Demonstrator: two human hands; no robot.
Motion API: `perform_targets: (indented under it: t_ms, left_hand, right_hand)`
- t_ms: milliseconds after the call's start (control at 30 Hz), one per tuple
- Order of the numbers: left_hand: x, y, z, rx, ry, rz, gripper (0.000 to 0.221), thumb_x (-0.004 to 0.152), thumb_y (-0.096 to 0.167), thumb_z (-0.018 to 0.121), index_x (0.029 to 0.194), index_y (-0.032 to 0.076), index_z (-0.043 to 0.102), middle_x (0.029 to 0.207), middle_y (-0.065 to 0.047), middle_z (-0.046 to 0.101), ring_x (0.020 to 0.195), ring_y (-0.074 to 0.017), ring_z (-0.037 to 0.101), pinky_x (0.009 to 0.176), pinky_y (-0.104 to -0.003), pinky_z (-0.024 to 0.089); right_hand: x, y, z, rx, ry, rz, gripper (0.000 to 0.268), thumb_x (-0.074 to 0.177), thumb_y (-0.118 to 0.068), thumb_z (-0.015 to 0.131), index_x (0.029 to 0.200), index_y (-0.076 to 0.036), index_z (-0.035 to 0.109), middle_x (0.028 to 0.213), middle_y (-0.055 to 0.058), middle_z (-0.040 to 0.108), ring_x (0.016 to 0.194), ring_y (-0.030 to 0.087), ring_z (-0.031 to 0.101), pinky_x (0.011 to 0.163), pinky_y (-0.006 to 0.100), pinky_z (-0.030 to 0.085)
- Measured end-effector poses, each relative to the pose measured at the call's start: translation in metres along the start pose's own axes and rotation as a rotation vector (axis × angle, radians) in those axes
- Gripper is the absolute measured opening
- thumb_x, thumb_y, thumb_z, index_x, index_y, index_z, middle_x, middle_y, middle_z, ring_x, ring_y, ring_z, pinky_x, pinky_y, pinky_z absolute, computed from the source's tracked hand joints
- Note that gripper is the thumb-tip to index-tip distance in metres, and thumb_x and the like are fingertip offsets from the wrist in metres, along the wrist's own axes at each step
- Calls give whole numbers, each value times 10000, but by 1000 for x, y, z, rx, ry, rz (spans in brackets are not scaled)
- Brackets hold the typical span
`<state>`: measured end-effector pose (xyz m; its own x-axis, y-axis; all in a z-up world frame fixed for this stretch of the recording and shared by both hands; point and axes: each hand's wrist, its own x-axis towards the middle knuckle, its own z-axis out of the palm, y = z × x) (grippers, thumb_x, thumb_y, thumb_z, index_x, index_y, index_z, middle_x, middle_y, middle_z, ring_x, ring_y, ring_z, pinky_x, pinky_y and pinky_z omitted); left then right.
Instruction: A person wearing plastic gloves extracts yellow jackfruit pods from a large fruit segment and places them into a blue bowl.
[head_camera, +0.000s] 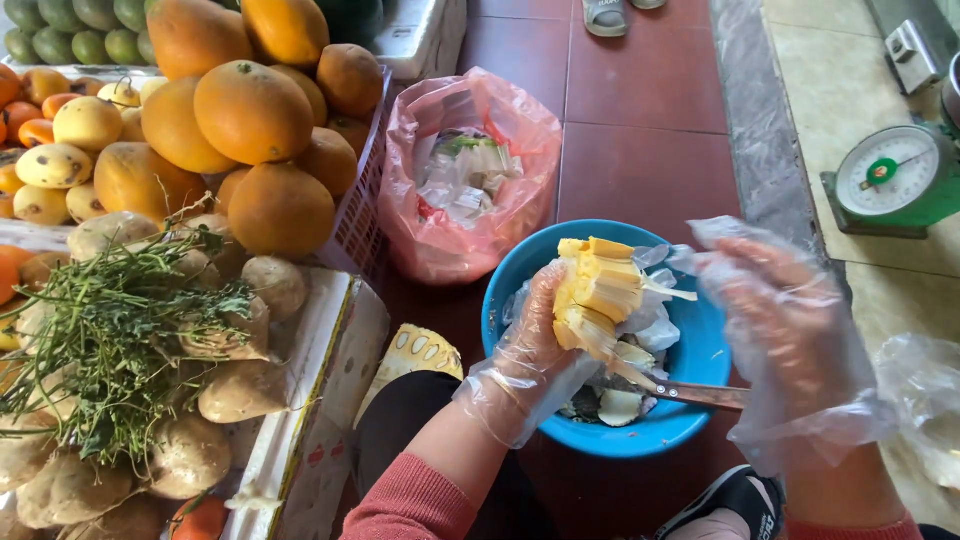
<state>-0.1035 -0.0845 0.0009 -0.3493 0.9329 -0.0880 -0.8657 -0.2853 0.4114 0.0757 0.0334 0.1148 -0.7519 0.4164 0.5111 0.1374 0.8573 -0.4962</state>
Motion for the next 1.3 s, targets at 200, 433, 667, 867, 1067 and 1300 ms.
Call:
perform_targets:
  t_ms: [200, 433, 667, 867, 1067, 1300]
  left_hand:
    - [-31, 33, 39, 11, 90, -101, 692, 952, 568, 541, 1448, 86, 568, 1284, -116, 663, 1143, -218, 646, 1028, -380, 507]
    - [-38, 50, 46, 165, 41, 18, 550, 938, 387, 622, 1382, 64, 592, 1253, -128, 681, 1122, -233, 665, 1028, -408, 520]
    - [-26, 38, 23, 105, 84, -30, 678, 869, 492, 682, 1415, 114, 546, 1208, -91, 652, 1045, -195, 671, 932, -338, 547]
    - [-8, 40, 6, -173, 159, 50, 522, 895, 385, 741, 1298, 68, 644, 1117, -120, 718, 939, -227, 720, 821, -359, 606]
    - [-3, 51, 12, -2, 241, 255, 699, 808, 222, 772, 1437, 86, 500, 1245, -163, 656, 1082, -294, 684, 949, -391, 574]
    - [-1, 29, 35, 168, 490, 356, 819, 717, 59, 869, 1452, 66, 506, 1277, -146, 587, 1181, -221, 611, 1000, -365, 565]
  right_hand:
    - [45, -52, 39, 357, -206, 887, 436, 799, -226, 753, 1197, -48, 758, 1282, 89, 738, 1152, 212, 701, 1004, 328, 554]
    - [24, 0, 70, 608, -12, 911, 310, 821, 53, 736, 1125, -10, 727, 1098, 133, 738, 902, 219, 693, 775, 293, 576]
    - [12, 7, 75, 470, 108, 786, 250, 835, -56, 771, 1077, -82, 710, 1070, 49, 716, 958, 177, 687, 824, 290, 589]
    - [-9, 43, 60, 174, 46, 667, 157, 967, -189, 654, 1078, -113, 735, 1087, 48, 707, 876, 174, 619, 765, 305, 487]
    - [-6, 0, 59, -196, -210, 734, 558, 895, -554, 641, 1221, -117, 762, 1103, 90, 763, 963, 270, 706, 829, 392, 514]
    - [13, -39, 123, -39, 56, 351, 873, 657, -443, 950, 1423, -163, 638, 1292, 142, 692, 1199, 342, 651, 1031, 467, 497]
